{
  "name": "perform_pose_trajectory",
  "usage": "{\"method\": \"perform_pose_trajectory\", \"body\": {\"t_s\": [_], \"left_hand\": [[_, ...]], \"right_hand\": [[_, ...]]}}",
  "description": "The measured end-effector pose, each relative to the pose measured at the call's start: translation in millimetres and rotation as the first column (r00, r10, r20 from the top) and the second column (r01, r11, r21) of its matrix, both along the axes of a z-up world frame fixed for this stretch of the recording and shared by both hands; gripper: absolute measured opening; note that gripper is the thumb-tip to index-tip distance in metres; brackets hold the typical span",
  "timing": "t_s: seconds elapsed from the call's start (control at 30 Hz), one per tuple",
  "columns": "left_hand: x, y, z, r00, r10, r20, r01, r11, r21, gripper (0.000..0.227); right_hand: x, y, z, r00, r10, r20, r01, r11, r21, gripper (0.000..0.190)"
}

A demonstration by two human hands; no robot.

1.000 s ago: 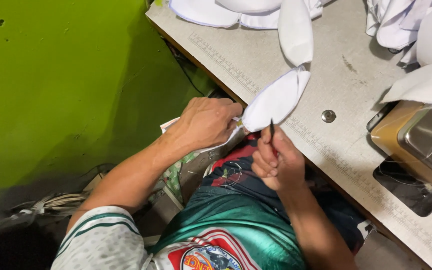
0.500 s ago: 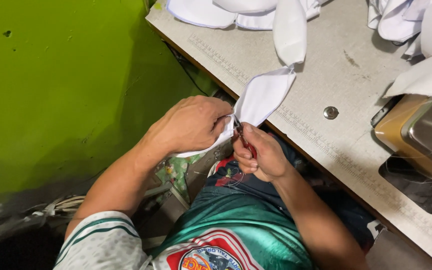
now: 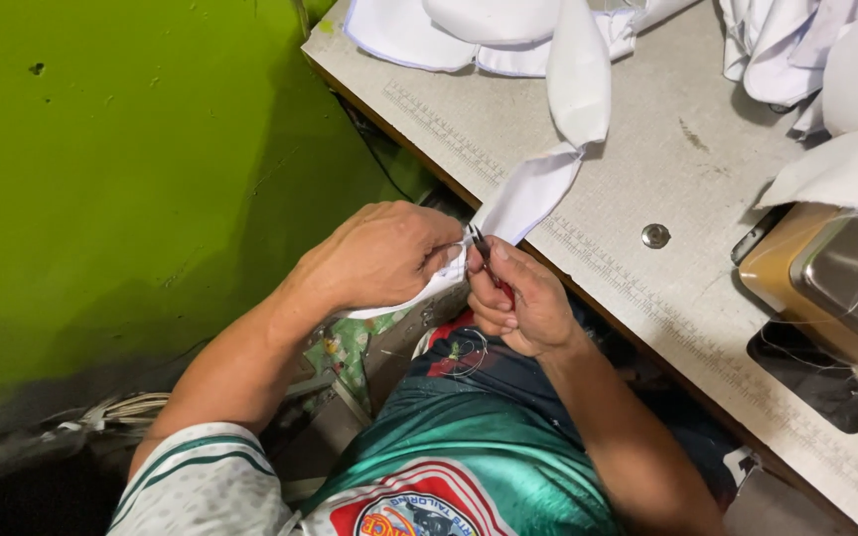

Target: A person uses an industrial sewing machine to join white fabric pieces and trims them with small scissors.

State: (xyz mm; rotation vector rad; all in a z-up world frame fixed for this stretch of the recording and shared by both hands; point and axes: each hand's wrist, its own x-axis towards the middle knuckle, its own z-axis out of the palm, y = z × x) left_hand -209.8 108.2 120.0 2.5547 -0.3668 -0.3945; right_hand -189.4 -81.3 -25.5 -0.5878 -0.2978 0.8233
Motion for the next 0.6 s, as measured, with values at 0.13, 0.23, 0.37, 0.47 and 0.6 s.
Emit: {"method": "perform_pose_trajectory", "body": {"t_s": [0.13, 0.23, 0.37, 0.47, 0.6], "left_hand": [[-1, -1, 5, 1.000, -0.004, 0.006, 0.004, 1.000, -0.017, 0.019], [0, -1, 8, 0.999, -0.033, -0.013, 0.033, 0.999, -0.036, 0.021], [-2, -2, 16, 0.997, -0.060, -0.039, 0.058, 0.997, -0.050, 0.021], [-2, -2, 17, 0.997, -0.061, -0.038, 0.059, 0.997, -0.042, 0.022], [0, 2, 1, 0.998, -0.060, -0.011, 0.059, 0.998, -0.025, 0.021]], "right_hand": [[-2, 0, -1, 1.000, -0.013, 0.006, 0.013, 1.000, 0.029, 0.030], [-4, 1, 0, 1.000, -0.014, 0.005, 0.013, 0.998, 0.053, 0.027], [-3, 0, -1, 1.000, 0.023, 0.011, -0.024, 0.994, 0.106, 0.026], [-1, -2, -2, 0.999, 0.042, -0.002, -0.042, 0.991, 0.125, 0.027], [-2, -7, 2, 0.999, 0.028, 0.030, -0.032, 0.986, 0.163, 0.026]]}}
